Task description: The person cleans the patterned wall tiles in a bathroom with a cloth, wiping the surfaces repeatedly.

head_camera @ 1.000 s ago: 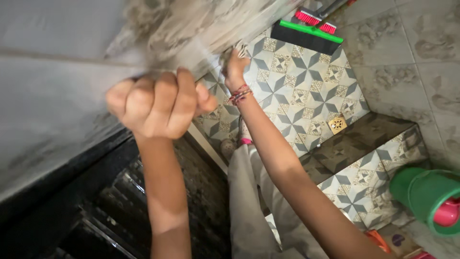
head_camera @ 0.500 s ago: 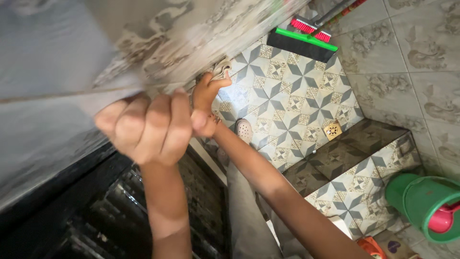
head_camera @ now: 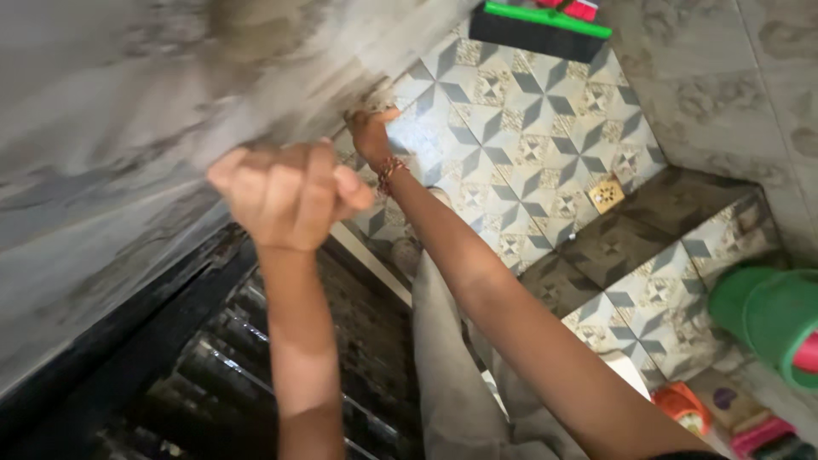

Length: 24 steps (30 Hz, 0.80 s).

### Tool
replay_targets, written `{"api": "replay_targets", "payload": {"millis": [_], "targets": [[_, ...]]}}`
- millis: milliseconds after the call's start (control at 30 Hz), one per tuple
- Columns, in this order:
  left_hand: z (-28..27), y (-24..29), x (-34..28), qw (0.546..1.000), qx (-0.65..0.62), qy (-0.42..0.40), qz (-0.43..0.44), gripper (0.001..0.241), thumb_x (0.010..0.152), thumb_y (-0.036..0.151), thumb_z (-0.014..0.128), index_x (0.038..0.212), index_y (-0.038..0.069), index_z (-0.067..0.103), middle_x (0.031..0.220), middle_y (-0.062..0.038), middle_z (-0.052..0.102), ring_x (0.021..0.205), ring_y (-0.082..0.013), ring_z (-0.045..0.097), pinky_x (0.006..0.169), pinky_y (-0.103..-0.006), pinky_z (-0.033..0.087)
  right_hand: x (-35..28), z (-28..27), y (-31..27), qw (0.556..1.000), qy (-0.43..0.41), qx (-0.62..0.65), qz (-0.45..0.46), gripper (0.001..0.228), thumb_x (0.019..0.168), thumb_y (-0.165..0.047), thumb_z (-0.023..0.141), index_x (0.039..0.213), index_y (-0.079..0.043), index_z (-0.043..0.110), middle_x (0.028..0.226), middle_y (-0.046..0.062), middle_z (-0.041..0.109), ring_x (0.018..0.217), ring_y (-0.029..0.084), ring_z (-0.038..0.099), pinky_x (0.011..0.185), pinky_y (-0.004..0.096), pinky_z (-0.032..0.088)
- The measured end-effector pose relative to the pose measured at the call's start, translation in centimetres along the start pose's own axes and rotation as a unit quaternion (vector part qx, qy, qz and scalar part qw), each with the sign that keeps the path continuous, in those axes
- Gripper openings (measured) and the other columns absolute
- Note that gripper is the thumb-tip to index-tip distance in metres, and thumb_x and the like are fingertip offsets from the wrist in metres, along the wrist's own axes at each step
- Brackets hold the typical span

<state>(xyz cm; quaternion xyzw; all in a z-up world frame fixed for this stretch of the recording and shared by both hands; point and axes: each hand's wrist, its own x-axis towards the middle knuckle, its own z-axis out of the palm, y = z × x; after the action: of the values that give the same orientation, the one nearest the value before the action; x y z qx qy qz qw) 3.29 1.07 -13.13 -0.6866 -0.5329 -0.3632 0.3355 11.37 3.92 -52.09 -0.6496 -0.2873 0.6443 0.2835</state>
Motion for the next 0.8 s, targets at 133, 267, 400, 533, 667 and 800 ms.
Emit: {"api": "replay_targets", "payload": {"millis": [133, 267, 400, 533, 667, 800], "targets": [[0.9, -0.2, 0.6, 0.999, 0.028, 0.034, 0.030, 0.022, 0.098, 0.027, 0.054, 0.091, 0.010, 0.066, 0.080, -0.001, 0.059, 0.079, -0.0171, 0.052, 0.078, -0.0359, 0.036, -1.9, -0.2, -2.8, 0.998, 0.025, -0.037, -0.037, 0.068, 0.097, -0.011, 0.057, 0.147, 0.001, 0.013, 0.109, 0.022, 0.057, 0.094, 0.031, 0.061, 0.083, 0.040, 0.051], [1.4, -0.2, 1.0, 0.996, 0.062, 0.037, 0.050, 0.024, 0.099, 0.029, 0.053, 0.089, 0.010, 0.064, 0.078, 0.000, 0.058, 0.077, -0.0176, 0.048, 0.079, -0.0356, 0.037, -6.5, -0.2, -8.2, 0.988, 0.075, 0.081, -0.108, 0.066, 0.097, -0.007, 0.058, 0.149, -0.003, 0.017, 0.124, 0.022, 0.051, 0.105, 0.027, 0.057, 0.088, 0.037, 0.051], [1.3, 0.3, 0.9, 0.996, 0.072, 0.024, 0.037, 0.023, 0.099, 0.027, 0.053, 0.089, 0.010, 0.064, 0.080, -0.001, 0.061, 0.077, -0.0181, 0.049, 0.078, -0.0356, 0.036, -13.5, -2.0, -16.9, 0.942, 0.115, 0.135, -0.284, 0.066, 0.104, -0.005, 0.053, 0.159, 0.000, 0.016, 0.146, 0.022, 0.039, 0.129, 0.026, 0.047, 0.112, 0.035, 0.041], [1.7, 0.2, 0.6, 0.995, 0.071, 0.051, 0.047, 0.023, 0.097, 0.027, 0.053, 0.088, 0.010, 0.066, 0.078, 0.000, 0.059, 0.075, -0.0174, 0.049, 0.075, -0.0354, 0.036, -17.2, -2.4, -21.9, 0.853, 0.200, -0.009, -0.483, 0.075, 0.098, 0.005, 0.060, 0.158, -0.003, 0.016, 0.156, 0.022, 0.026, 0.145, 0.031, 0.033, 0.125, 0.039, 0.030], [1.0, 0.6, 0.9, 0.996, 0.078, 0.026, 0.028, 0.022, 0.097, 0.026, 0.054, 0.090, 0.010, 0.068, 0.079, 0.000, 0.060, 0.077, -0.0188, 0.052, 0.075, -0.0372, 0.037, -14.4, -1.5, -22.9, 0.799, 0.221, 0.004, -0.559, 0.075, 0.099, 0.005, 0.058, 0.161, -0.010, 0.018, 0.143, 0.010, 0.039, 0.127, 0.017, 0.042, 0.114, 0.031, 0.033], [1.2, 0.7, 0.5, 0.997, 0.076, 0.015, 0.027, 0.023, 0.098, 0.025, 0.053, 0.090, 0.008, 0.066, 0.079, -0.003, 0.060, 0.077, -0.0211, 0.052, 0.076, -0.0380, 0.039, -11.9, -1.0, -21.5, 0.843, 0.240, 0.058, -0.478, 0.071, 0.101, 0.006, 0.056, 0.161, -0.005, 0.018, 0.144, 0.020, 0.039, 0.133, 0.025, 0.046, 0.114, 0.036, 0.039]]}}
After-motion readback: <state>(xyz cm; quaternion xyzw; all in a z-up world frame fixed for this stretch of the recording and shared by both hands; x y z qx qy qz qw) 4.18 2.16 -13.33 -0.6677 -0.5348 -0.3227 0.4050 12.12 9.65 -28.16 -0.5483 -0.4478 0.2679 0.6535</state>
